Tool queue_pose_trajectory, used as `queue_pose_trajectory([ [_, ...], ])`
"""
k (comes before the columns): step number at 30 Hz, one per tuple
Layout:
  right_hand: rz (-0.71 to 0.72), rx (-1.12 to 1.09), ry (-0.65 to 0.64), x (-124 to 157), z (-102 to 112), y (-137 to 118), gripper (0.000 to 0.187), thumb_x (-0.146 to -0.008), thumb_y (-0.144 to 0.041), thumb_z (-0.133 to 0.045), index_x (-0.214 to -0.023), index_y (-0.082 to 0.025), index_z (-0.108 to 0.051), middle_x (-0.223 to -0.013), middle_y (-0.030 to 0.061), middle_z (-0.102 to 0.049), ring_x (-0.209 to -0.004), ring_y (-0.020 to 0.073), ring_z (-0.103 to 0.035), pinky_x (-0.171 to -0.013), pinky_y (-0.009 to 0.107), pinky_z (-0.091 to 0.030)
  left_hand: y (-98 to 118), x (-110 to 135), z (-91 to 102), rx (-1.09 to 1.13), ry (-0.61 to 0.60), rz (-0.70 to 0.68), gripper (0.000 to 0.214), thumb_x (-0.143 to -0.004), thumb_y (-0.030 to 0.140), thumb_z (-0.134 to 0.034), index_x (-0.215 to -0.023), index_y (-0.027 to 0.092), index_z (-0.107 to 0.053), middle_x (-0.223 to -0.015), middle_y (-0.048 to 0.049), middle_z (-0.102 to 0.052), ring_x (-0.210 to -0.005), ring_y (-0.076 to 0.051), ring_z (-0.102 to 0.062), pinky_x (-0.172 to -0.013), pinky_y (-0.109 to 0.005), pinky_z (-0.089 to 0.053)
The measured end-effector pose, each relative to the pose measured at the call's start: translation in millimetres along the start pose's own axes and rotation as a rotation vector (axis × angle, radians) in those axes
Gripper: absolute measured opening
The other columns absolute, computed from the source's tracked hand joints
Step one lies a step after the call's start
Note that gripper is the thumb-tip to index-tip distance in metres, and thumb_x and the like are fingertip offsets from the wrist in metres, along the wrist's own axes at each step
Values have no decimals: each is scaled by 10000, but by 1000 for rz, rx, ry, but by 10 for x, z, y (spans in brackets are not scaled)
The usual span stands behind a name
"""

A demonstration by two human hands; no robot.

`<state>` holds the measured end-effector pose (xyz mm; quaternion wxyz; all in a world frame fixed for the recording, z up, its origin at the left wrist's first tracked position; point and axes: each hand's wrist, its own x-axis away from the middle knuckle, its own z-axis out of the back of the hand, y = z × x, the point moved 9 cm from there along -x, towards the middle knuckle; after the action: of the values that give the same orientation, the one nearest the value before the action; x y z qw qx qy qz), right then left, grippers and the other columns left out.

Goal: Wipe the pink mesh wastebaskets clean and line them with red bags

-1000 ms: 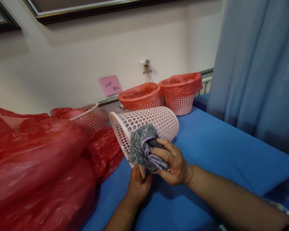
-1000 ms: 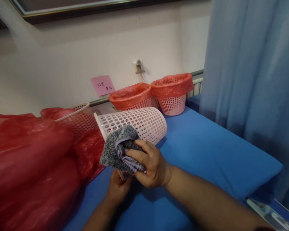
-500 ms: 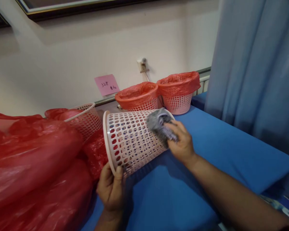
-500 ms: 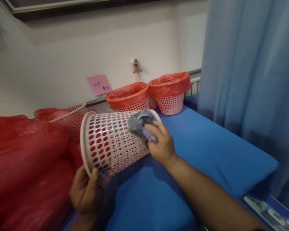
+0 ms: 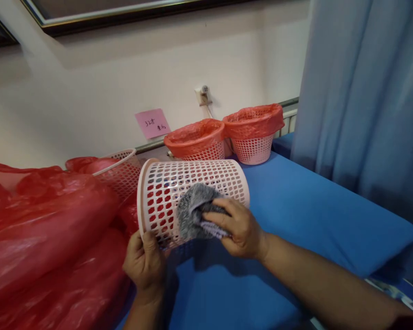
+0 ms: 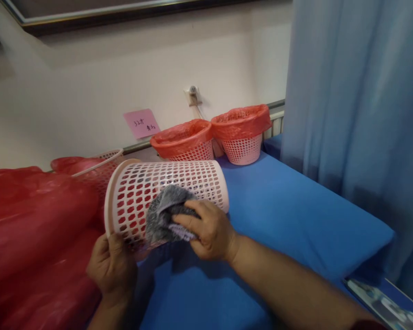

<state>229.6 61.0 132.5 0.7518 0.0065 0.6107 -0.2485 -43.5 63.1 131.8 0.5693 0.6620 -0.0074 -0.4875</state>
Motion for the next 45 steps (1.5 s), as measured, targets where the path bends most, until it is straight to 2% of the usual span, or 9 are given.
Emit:
queue_pose_trajectory([
  [6,-674,-39,569,171,773,1130,505,-710,-183,-593,-1191,-207,-748,-1144,83,-743,-1087,273,-689,-1056,470,-522,33,-247,92,-152,19,-69,470,-914,611,-590,-743,177,-647,-605,29,-553,-548,-135,-515,-505,-242,-413],
  [10,-927,-323,521,232,629,1461,543,-610,-253,-627,-1127,-162,-768,-978,50,-782,-907,248,-696,-944,420,-548,57,-385,106,-259,28,-78,429,-949,553,-553,-836,166,-698,-689,-5,-620,-652,-185,-604,-627,-306,-515],
  [12,-951,-462,449,204,473,1413,528,-585,-262,-647,-1089,-175,-779,-921,23,-779,-847,224,-681,-885,381,-549,204,-439,104,-326,52,-193,405,-952,468,-582,-1153,138,-704,-1036,-108,-736,-1003,-301,-701,-901,-443,-567],
  [15,-939,-610,366,156,290,1258,496,-571,-256,-664,-1048,-190,-785,-858,-2,-769,-787,200,-663,-815,343,-543,622,-390,-88,-444,-11,-519,584,-932,329,-637,-1464,120,-518,-1575,-216,-500,-1480,-438,-437,-1214,-614,-355],
  [20,-940,-718,327,161,137,1196,484,-561,-236,-660,-1027,-196,-786,-872,-1,-776,-797,203,-671,-806,333,-546,1092,-80,-794,-561,-376,-774,395,-991,340,-548,-1341,174,-628,-1485,-175,-620,-1448,-395,-508,-1205,-607,-361],
  [25,-1197,-587,562,458,192,1569,465,-552,-245,-590,-981,-177,-757,-787,-3,-742,-706,203,-649,-704,318,-542,1127,114,-1263,-690,-577,-842,443,-1016,422,-490,-1322,160,-673,-1408,-179,-691,-1357,-386,-596,-1152,-589,-377],
  [30,-1227,-545,576,534,74,1576,430,-575,-242,-574,-967,-174,-739,-826,21,-748,-759,229,-677,-761,357,-575,1086,28,-1323,-690,-541,-871,464,-1019,437,-458,-1296,153,-699,-1373,-179,-715,-1304,-384,-638,-1110,-570,-402],
  [36,-768,-210,355,271,-19,1047,578,-666,-198,-603,-1237,-196,-693,-1187,95,-721,-1141,257,-650,-1064,417,-506,1095,-22,-1416,-703,-550,-898,490,-1022,477,-443,-1264,153,-719,-1348,-175,-731,-1271,-383,-662,-1061,-543,-433],
  [45,-1269,-428,406,660,-73,1821,328,-631,-261,-579,-927,-188,-699,-773,-6,-733,-690,194,-667,-652,288,-535,862,-66,-1104,-490,-675,-769,406,-968,453,-518,-1256,236,-704,-1361,-106,-735,-1373,-335,-601,-1157,-521,-382],
])
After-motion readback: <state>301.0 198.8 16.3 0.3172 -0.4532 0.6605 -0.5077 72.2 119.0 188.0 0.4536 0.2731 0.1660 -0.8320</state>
